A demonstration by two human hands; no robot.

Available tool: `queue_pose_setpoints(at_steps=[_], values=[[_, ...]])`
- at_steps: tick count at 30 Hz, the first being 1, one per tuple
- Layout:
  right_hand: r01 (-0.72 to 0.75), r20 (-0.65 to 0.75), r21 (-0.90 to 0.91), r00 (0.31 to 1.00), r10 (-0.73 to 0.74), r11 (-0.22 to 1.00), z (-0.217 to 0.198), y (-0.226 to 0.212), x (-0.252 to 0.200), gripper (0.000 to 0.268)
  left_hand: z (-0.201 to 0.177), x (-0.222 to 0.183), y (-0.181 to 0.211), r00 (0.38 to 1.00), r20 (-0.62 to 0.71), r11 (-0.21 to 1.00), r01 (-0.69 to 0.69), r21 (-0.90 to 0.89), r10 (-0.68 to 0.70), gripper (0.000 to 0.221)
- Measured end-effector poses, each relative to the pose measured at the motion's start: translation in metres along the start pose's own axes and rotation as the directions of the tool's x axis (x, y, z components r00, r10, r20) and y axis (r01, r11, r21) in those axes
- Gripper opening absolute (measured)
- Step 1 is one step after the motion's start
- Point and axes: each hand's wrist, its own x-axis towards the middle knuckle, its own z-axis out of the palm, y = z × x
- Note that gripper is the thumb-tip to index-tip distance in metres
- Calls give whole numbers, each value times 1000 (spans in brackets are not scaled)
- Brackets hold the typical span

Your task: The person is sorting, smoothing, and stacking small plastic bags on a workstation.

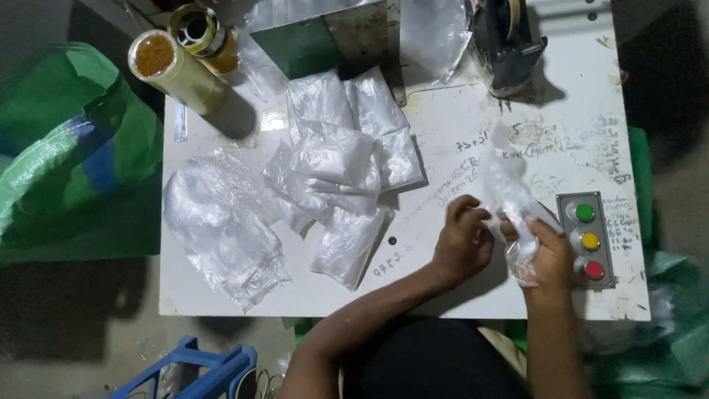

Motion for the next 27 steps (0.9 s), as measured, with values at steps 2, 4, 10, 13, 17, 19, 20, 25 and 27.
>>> queue_pose_setpoints(at_steps=[2, 4, 10, 13, 17, 19, 20, 25, 27], values=[[-144, 11, 456, 988, 156, 879, 5, 1, 1, 7, 0, 6, -1, 987, -88, 987, 123, -107, -132, 24], [794, 326, -339, 603, -728, 505, -2, 6, -1, 23, 1, 16, -8, 986, -138, 996, -84, 38, 89, 4], [261, 212, -327, 957, -199, 908, 17, -26, -23, 11, 15, -9, -16, 922, 132, 922, -378, 89, 365, 20], [-253, 357, 178, 917, 177, 951, -8, -17, 15, 17, 2, -17, 2, 945, 150, 952, -302, 58, 291, 7], [-457, 388, 383, 868, 309, 803, -16, 22, 16, 48, -28, -1, 32, 958, 177, 969, -238, 64, 224, 10], [-548, 425, 244, 802, 420, 800, -17, 27, 18, 51, -43, 2, 30, 877, 459, 989, -121, -83, 145, 27], [-549, 427, 241, 801, 420, 800, -24, 42, 16, 51, -52, 9, 29, 878, 456, 989, -120, -82, 144, 27], [-705, 548, 27, 603, 579, 709, -49, 75, 28, 38, -79, 36, 8, 853, 521, 992, 101, -81, -44, 49], [-523, 448, -135, 726, 522, 842, -20, 3, 19, 25, -61, 21, -24, 816, 569, 994, 108, 33, -107, 55]])
